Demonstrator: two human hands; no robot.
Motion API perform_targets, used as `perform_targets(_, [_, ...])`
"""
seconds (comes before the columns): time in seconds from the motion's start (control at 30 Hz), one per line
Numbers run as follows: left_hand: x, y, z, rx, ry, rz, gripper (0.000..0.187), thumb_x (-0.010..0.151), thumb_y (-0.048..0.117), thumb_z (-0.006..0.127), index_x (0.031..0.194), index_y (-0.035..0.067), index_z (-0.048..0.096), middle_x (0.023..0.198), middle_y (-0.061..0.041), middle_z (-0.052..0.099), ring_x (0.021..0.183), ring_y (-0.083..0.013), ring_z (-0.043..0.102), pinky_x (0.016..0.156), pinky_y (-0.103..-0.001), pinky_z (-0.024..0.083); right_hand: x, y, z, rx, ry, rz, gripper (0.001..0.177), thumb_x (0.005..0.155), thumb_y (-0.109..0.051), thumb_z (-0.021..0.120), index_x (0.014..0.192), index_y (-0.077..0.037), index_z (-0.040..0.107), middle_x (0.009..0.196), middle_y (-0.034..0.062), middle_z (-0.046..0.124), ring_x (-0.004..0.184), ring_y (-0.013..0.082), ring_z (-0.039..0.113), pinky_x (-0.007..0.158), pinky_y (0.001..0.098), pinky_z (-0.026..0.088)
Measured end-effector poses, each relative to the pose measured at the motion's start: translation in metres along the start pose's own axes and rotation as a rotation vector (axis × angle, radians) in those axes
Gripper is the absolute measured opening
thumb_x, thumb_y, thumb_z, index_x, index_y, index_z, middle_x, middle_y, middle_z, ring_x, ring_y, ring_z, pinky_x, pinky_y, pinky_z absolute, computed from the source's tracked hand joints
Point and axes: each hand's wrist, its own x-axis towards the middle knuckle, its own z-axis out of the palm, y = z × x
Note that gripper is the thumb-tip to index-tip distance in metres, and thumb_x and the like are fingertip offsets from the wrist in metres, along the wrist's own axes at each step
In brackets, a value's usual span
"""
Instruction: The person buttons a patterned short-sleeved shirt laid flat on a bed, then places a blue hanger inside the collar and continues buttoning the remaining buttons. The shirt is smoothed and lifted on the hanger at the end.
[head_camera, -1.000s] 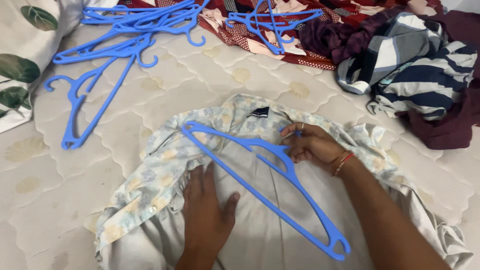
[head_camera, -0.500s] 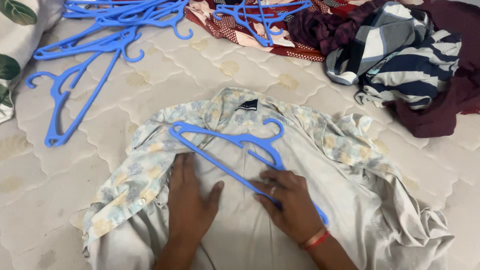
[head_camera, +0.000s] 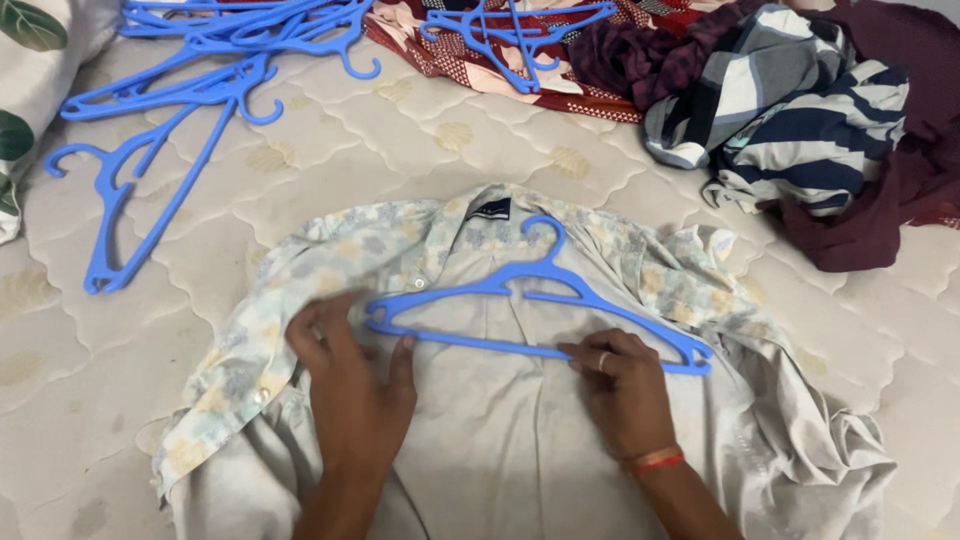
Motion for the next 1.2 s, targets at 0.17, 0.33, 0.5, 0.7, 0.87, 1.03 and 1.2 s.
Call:
perform_targets(0.17, [-0.003,-0.007,0.004,0.034,0.082,0.122,0.053,0.079,0.010,0.079,0.126,0.010,0.055,0.135,-0.018,0.035,0.082,-0.0263,0.065,0.077,-0.040,0.056,0.029,0.000,0.030,0.027,0.075,-0.032,0.045,0.068,0.016,0.066,0.099,-0.014,0.083,0.094,0.0099,0.073,0.090,0.0301,0.067,0.079,0.0387,0.054])
perform_targets(0.33, [0.000,-0.016,0.001,0.177,0.200,0.317,0.062,0.076,0.011,0.082,0.132,0.004,0.056,0.150,-0.027,0.024,0.095,-0.0375,0.064,0.084,-0.043,0.054,0.052,0.008,0.044,-0.010,0.112,0.055,0.047,0.067,0.018,0.065,0.095,-0.014,0.084,0.091,0.0095,0.073,0.086,0.0291,0.066,0.075,0.0384,0.055])
perform_targets(0.5, [0.007,-0.016,-0.012,0.126,0.115,0.078,0.063,0.080,0.006,0.078,0.138,0.002,0.053,0.164,-0.027,0.016,0.084,-0.0373,0.069,0.079,-0.042,0.055,0.038,0.016,0.028,-0.018,0.140,0.083,0.042,0.067,0.017,0.068,0.093,-0.013,0.083,0.089,0.0082,0.072,0.085,0.0269,0.066,0.072,0.0376,0.056])
perform_targets(0.7, [0.008,-0.024,-0.009,0.060,0.259,0.215,0.043,0.085,-0.003,0.069,0.127,-0.001,0.059,0.132,-0.021,0.055,0.084,-0.0346,0.065,0.076,-0.044,0.053,0.018,0.012,0.012,-0.077,0.147,0.047,0.041,0.067,0.017,0.068,0.089,-0.014,0.084,0.087,0.0065,0.073,0.082,0.0260,0.067,0.074,0.0385,0.054])
perform_targets(0.87, [0.002,-0.021,-0.016,-0.022,0.373,0.294,0.037,0.088,-0.010,0.060,0.123,0.002,0.061,0.116,-0.014,0.063,0.092,-0.0300,0.067,0.069,-0.035,0.054,0.011,0.003,0.014,-0.048,0.134,0.057,0.043,0.065,0.017,0.067,0.091,-0.013,0.083,0.089,0.0051,0.073,0.082,0.0260,0.066,0.072,0.0375,0.055])
perform_targets(1.03, [0.000,-0.015,-0.022,-0.020,0.389,0.192,0.028,0.093,0.001,0.066,0.121,0.001,0.066,0.105,-0.014,0.062,0.075,-0.0272,0.062,0.064,-0.036,0.050,0.008,-0.003,0.022,-0.057,0.190,0.064,0.041,0.064,0.016,0.068,0.090,-0.013,0.083,0.089,0.0037,0.072,0.087,0.0256,0.064,0.080,0.0379,0.051])
perform_targets(1.2, [0.004,-0.015,-0.022,0.146,0.292,-0.032,0.029,0.103,0.019,0.066,0.126,0.001,0.065,0.106,-0.016,0.062,0.074,-0.0280,0.062,0.069,-0.041,0.049,0.011,-0.009,0.030,-0.100,0.253,0.036,0.042,0.064,0.016,0.067,0.091,-0.012,0.082,0.091,0.0036,0.072,0.092,0.0264,0.063,0.087,0.0405,0.047])
